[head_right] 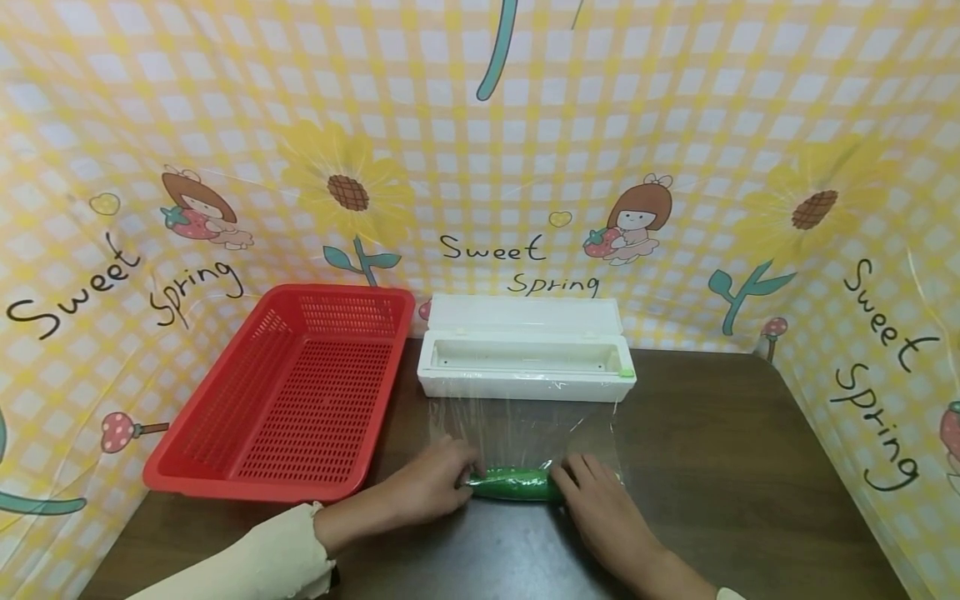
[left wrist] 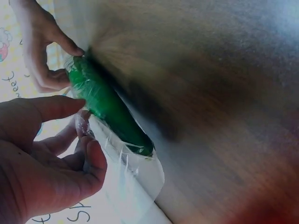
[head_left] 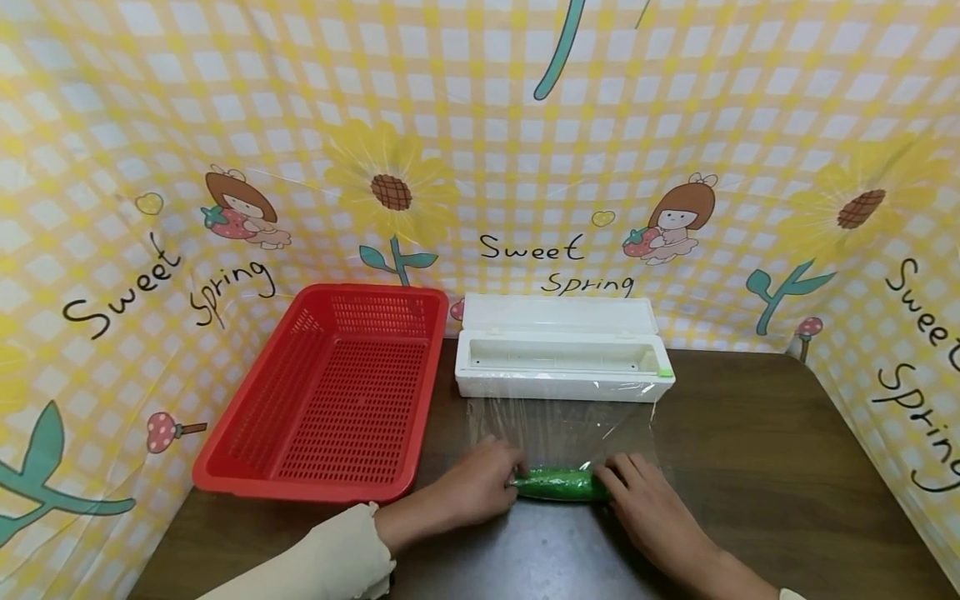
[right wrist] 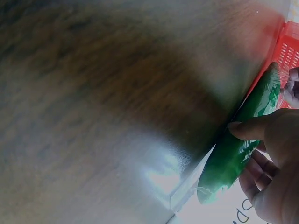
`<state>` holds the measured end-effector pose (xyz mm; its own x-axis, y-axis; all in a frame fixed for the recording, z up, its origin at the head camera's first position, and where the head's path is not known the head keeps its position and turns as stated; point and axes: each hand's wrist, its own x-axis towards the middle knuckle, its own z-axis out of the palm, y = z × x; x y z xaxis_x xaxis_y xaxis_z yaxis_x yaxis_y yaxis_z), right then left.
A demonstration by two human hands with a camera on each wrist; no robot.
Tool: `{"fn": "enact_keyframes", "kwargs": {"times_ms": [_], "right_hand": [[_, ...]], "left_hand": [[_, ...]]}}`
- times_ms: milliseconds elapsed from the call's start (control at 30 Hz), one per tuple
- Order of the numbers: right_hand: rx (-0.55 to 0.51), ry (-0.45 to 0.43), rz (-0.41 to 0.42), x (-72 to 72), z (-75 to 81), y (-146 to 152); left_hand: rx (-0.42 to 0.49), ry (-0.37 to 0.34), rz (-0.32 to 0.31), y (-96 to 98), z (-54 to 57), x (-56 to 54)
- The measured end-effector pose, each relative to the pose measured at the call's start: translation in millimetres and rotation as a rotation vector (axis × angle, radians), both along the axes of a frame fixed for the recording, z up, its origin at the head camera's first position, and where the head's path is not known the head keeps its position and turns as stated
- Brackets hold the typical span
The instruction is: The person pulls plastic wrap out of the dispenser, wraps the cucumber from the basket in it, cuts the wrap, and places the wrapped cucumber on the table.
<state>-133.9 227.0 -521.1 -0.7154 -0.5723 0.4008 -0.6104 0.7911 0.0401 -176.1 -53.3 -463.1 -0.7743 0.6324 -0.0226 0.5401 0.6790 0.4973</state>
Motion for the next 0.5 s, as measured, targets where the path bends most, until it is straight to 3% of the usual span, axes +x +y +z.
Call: {"fn": "enact_keyframes", "kwargs": {"times_ms": [167,367,500], "right_hand": [[-0.008,0.0,0.002,0.1,0.3,0.1],[-0.043,0.017,0.024,-2.6,-1.2,0.3],[-0.05,0.016,0.032,-3.7,-1.8,0.6]], "left_hand": [[-0.031,0.092,0.01,1.9,-1.2,0.2],[-0.079,0.134,0.103,5.3,-3.7,1.1],[-0.124,0.171,0.13,7.0,-6.9,-0.2]]}}
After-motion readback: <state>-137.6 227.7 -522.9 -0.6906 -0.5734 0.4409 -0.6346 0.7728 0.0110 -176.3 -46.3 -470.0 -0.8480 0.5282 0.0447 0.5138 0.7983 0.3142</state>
